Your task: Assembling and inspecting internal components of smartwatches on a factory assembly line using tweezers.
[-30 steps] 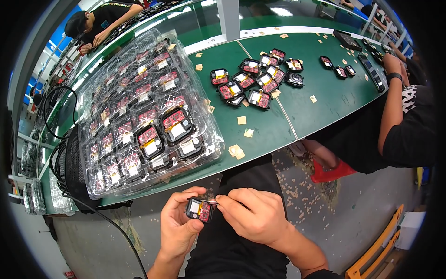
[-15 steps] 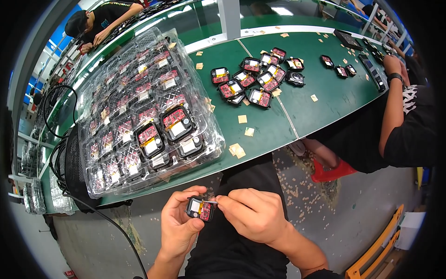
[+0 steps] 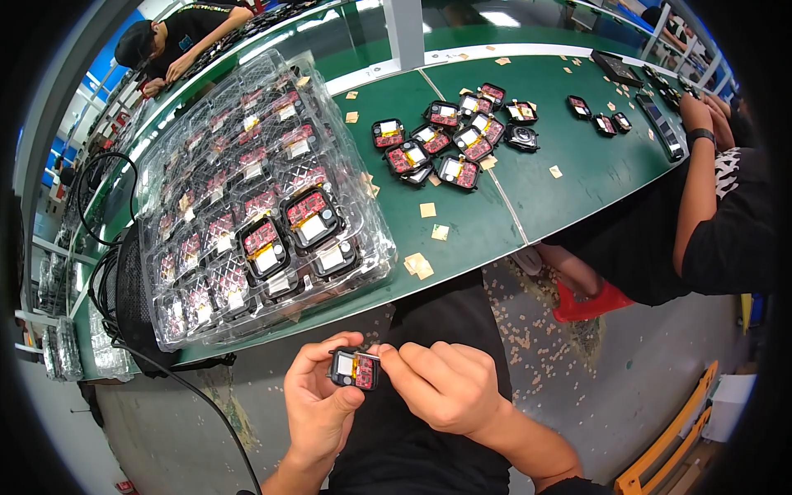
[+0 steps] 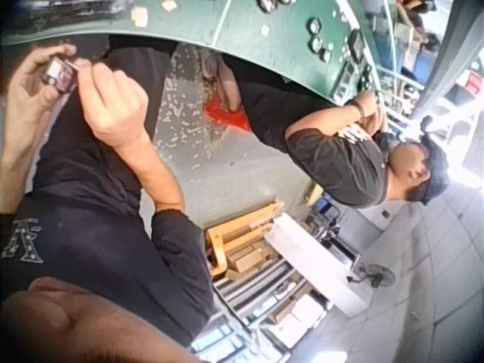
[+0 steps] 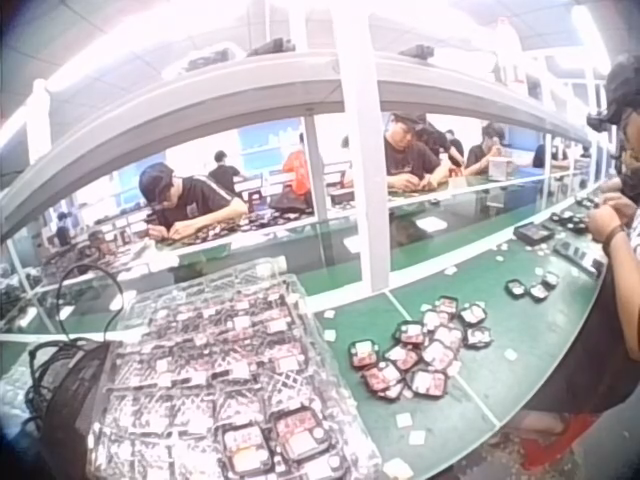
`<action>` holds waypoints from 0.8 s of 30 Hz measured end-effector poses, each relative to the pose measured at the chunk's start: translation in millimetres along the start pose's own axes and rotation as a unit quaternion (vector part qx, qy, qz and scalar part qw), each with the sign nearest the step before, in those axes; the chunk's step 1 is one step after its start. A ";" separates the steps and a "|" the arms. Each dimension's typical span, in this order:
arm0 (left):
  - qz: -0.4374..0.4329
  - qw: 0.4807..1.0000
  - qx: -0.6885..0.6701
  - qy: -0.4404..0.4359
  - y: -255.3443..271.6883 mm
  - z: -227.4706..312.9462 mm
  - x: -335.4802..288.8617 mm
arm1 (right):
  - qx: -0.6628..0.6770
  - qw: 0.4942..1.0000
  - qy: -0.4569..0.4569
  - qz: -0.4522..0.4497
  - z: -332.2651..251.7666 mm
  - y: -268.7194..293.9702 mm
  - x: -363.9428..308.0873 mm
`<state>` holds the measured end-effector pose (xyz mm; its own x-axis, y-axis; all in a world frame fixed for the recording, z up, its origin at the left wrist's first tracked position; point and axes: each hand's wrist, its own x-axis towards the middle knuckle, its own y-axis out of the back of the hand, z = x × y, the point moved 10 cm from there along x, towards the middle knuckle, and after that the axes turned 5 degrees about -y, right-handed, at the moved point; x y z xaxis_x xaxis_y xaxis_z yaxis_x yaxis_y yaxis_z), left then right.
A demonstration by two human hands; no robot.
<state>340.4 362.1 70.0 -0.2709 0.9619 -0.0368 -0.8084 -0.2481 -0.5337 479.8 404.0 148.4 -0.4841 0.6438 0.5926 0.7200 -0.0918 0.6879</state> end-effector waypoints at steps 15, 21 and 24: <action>0.054 0.935 0.224 -0.268 0.9 135.3 1.0 | 0.073 0.975 -0.169 0.122 81.0 42.8 60.8; 0.084 0.938 0.229 -0.247 1.2 152.7 12.9 | 0.012 0.977 -0.179 0.119 124.4 12.7 90.2; 0.089 0.835 0.360 -0.406 -7.5 179.0 8.1 | -0.075 0.974 -0.204 0.060 125.5 0.2 92.4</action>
<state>250.8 351.2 224.9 -0.4495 0.5789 0.6803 -0.7428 -0.6652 0.0753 497.6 558.8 150.7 -0.1407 0.8669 0.4782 0.6632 -0.2761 0.6957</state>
